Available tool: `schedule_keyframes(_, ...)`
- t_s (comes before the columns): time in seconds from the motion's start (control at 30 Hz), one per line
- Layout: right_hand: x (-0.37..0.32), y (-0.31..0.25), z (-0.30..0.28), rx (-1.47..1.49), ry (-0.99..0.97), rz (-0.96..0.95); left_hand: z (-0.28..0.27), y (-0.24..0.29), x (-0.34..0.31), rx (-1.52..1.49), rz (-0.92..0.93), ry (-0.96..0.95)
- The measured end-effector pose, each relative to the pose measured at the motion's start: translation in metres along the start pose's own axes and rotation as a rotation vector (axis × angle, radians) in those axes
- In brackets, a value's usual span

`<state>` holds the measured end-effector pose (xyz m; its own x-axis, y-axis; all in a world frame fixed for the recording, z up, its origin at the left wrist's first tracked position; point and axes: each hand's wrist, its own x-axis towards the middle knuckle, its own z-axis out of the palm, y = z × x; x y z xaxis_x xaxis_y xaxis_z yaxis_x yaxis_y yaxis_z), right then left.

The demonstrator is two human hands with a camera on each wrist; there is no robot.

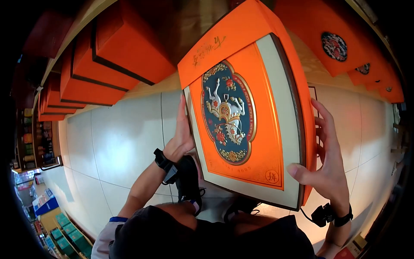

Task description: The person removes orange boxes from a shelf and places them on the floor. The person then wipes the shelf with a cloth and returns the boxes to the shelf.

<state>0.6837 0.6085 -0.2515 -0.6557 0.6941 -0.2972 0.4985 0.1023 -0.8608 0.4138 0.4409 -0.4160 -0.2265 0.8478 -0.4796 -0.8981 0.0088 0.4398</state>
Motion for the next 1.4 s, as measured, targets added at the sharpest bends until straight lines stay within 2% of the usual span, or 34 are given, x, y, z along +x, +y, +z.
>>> schedule_keyframes(0.13, 0.002, 0.015, -0.004, 0.034, -0.072, -0.01, -0.004, 0.001, -0.011, 0.038, 0.043, 0.058)
schedule_keyframes(0.2, 0.006, 0.02, -0.008, 0.049, -0.111, -0.003, -0.011, 0.002, -0.019, 0.048, 0.041, 0.029)
schedule_keyframes(0.27, 0.011, 0.027, -0.012, 0.051, -0.219, -0.001, -0.02, 0.003, -0.032, 0.071, 0.043, 0.023)
schedule_keyframes(0.33, 0.017, 0.036, -0.014, 0.089, -0.269, -0.016, -0.025, 0.001, -0.046, 0.239, 0.073, 0.15)
schedule_keyframes(0.43, 0.029, 0.038, -0.012, 0.121, -0.401, -0.025, -0.041, -0.002, -0.069, 0.255, 0.065, 0.149)
schedule_keyframes(0.6, 0.045, 0.041, 0.003, 0.087, -0.445, -0.001, -0.064, -0.001, -0.102, 0.391, 0.034, 0.175)
schedule_keyframes(0.63, 0.047, 0.04, 0.008, 0.088, -0.474, -0.028, -0.068, -0.003, -0.108, 0.362, 0.054, 0.227)
schedule_keyframes(0.73, 0.049, 0.023, 0.018, 0.045, -0.5, -0.016, -0.094, -0.005, -0.127, 0.292, 0.018, 0.232)
schedule_keyframes(0.87, 0.056, 0.016, 0.024, -0.136, -0.57, -0.106, -0.121, -0.019, -0.149, 0.314, 0.043, 0.185)
schedule_keyframes(0.93, 0.057, 0.007, 0.025, -0.213, -0.598, -0.121, -0.124, -0.03, -0.159, 0.268, 0.1, 0.199)
schedule_keyframes(0.97, 0.058, 0.006, 0.027, -0.211, -0.591, -0.112, -0.134, -0.035, -0.166, 0.191, 0.067, 0.229)
schedule_keyframes(1.07, 0.065, 0.007, 0.031, -0.181, -0.67, -0.081, -0.138, -0.034, -0.179, 0.154, 0.079, 0.104)
schedule_keyframes(1.2, 0.077, -0.003, 0.034, -0.232, -0.754, -0.07, -0.136, -0.027, -0.185, 0.177, 0.153, 0.097)
schedule_keyframes(1.27, 0.078, -0.014, 0.035, -0.323, -0.777, -0.108, -0.146, -0.029, -0.186, 0.142, 0.236, 0.139)
schedule_keyframes(1.33, 0.08, -0.017, 0.037, -0.319, -0.772, -0.157, -0.152, -0.032, -0.19, 0.152, 0.242, 0.197)
schedule_keyframes(1.4, 0.082, -0.024, 0.041, -0.358, -0.811, -0.165, -0.17, -0.035, -0.195, 0.16, 0.313, 0.344)
